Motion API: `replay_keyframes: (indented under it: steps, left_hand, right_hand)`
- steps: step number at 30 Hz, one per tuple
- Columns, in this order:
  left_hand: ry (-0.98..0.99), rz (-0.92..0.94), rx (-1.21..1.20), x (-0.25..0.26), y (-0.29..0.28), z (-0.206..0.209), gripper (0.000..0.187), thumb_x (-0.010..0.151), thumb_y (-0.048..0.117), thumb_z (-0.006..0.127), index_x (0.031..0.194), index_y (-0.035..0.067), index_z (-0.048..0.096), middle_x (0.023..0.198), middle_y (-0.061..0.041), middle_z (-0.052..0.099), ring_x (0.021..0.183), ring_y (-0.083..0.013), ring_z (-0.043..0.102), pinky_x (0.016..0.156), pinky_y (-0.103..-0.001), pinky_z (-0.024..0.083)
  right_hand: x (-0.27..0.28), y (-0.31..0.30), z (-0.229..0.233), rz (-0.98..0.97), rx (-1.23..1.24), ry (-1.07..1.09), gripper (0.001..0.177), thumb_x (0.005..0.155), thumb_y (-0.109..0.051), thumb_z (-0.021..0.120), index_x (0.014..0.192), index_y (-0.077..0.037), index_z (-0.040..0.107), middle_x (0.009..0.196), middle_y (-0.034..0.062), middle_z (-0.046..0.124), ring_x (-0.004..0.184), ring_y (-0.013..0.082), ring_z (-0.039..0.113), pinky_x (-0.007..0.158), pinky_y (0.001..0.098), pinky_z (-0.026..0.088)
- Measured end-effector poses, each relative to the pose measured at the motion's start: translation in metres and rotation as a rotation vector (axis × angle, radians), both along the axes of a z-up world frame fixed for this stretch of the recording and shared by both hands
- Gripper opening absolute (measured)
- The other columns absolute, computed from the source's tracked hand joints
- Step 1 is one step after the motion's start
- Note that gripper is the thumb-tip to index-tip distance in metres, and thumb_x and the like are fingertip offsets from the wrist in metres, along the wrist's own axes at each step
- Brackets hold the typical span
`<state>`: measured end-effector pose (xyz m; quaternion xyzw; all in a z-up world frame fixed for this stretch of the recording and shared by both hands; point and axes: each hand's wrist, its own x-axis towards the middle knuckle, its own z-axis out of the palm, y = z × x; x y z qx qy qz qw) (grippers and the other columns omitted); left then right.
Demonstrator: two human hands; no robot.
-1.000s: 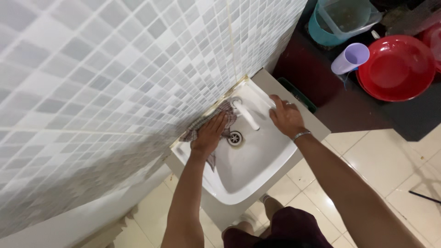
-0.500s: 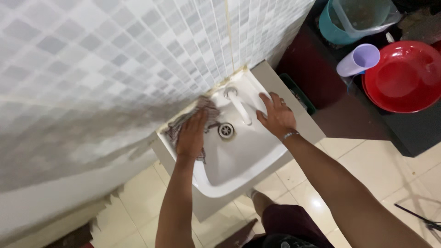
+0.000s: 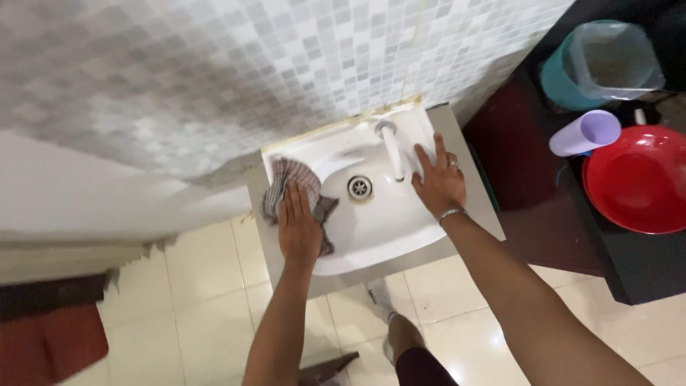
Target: The person wipes the interior, basin, and fixtures of a white sink using a patterned cloth by hand.
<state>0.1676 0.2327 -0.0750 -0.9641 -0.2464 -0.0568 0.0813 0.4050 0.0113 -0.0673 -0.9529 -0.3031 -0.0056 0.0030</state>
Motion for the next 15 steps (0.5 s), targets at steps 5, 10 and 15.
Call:
replay_keyframes:
  steps: [5, 10, 15]
  left_hand:
    - [-0.015, -0.001, -0.031, 0.018, 0.01, -0.007, 0.07, 0.091, 0.01, 0.05, 0.157, -0.006, 0.029, 0.165, -0.021, 0.026, 0.152, -0.0322, 0.028, 0.123, -0.043, 0.027]
    - [-0.1, 0.007, -0.079, 0.051, 0.026, -0.014, 0.068, 0.094, 0.007, 0.05, 0.158, -0.004, 0.029, 0.167, -0.02, 0.023, 0.153, -0.0328, 0.029, 0.123, -0.043, 0.028]
    - [-0.181, -0.09, -0.104, 0.071, 0.045, -0.01, 0.061, 0.094, 0.006, 0.053, 0.153, 0.0, 0.037, 0.158, -0.019, 0.038, 0.144, -0.0344, 0.04, 0.122, -0.046, 0.031]
  right_hand:
    - [-0.002, -0.001, -0.004, -0.012, 0.009, -0.015, 0.069, 0.091, -0.041, 0.065, 0.156, -0.032, 0.045, 0.169, 0.0128, 0.019, 0.124, 0.0395, 0.056, 0.09, 0.0429, 0.059]
    - [-0.005, -0.001, -0.004, 0.002, 0.034, -0.077, 0.068, 0.09, -0.04, 0.068, 0.154, -0.032, 0.048, 0.167, 0.0133, 0.025, 0.123, 0.0399, 0.058, 0.088, 0.0427, 0.06]
    - [-0.009, 0.005, 0.011, -0.052, 0.043, -0.019, 0.067, 0.087, -0.04, 0.069, 0.152, -0.034, 0.049, 0.167, 0.0085, 0.026, 0.124, 0.0385, 0.058, 0.087, 0.042, 0.06]
